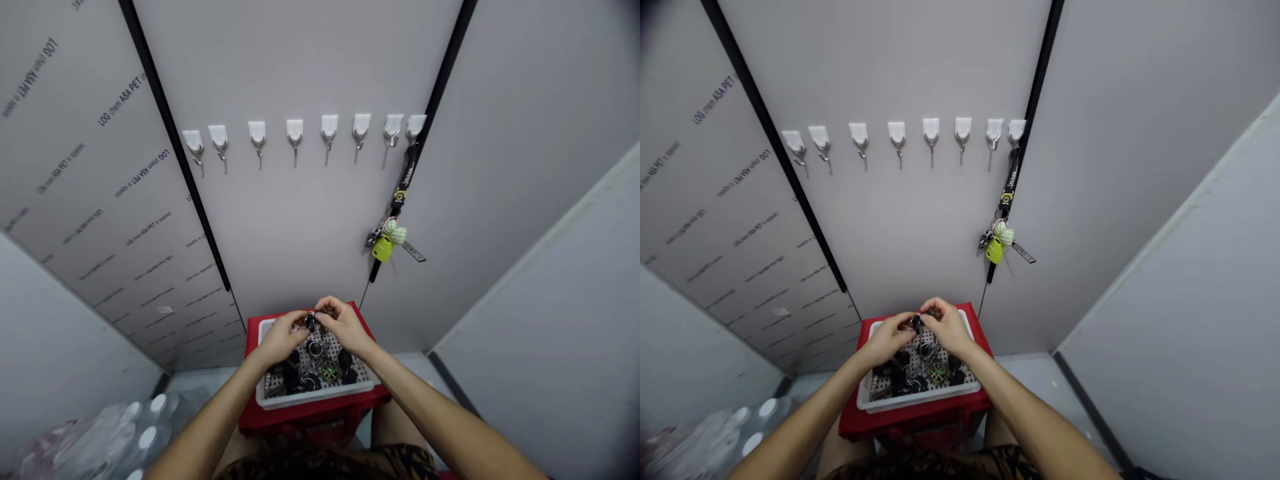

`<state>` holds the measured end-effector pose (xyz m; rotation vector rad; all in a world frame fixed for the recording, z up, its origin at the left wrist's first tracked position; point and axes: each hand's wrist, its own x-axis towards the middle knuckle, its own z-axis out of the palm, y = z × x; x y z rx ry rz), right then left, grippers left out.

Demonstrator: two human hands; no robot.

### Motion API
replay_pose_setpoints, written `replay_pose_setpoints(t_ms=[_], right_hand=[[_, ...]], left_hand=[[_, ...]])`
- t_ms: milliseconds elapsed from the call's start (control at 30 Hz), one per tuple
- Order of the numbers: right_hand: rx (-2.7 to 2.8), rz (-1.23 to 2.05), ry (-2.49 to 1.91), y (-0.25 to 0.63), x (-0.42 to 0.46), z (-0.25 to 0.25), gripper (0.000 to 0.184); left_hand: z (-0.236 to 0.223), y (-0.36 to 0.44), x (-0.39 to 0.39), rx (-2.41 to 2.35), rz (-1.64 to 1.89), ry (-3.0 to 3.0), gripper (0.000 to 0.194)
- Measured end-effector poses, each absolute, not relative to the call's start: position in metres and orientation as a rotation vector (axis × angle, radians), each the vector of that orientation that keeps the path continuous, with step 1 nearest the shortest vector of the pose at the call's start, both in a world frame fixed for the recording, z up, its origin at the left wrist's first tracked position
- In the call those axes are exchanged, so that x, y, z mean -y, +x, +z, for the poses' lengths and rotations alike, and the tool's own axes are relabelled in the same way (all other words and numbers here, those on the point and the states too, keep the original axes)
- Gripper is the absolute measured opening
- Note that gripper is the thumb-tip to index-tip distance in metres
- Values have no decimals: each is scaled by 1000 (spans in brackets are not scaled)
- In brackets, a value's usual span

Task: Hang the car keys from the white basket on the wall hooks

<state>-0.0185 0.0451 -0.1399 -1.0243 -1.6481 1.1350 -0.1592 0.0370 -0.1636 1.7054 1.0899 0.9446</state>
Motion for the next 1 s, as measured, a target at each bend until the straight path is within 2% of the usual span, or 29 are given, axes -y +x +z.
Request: replay_pose_setpoints(t_ms=[133, 267, 400, 600, 733, 900, 1000], right_hand=[[1657, 1154, -1013, -13, -48, -138, 10], [1751, 1080, -1078, -10, -50, -137, 12], [2053, 837, -1098, -10, -47, -133, 11], [2046, 483, -993, -5, -52, -113, 9], [1914, 348, -1056, 7, -73, -72, 12], [1618, 379, -1106, 24, -103, 2, 14], [1432, 324, -1080, 32, -121, 44, 17]], left_hand=[[-159, -156, -39, -899, 1010, 1405, 30], [-155, -156, -42, -972, 1062, 1306, 22], [-151, -153, -45, -1040, 1140, 1249, 10], [-136, -141, -55, -953, 1193, 1199, 12], [-106, -125, -70, -1018, 1345, 1468, 17], [-39, -99, -88, -1014, 1466, 1938, 35], [1, -83, -101, -1066, 1506, 2077, 39]])
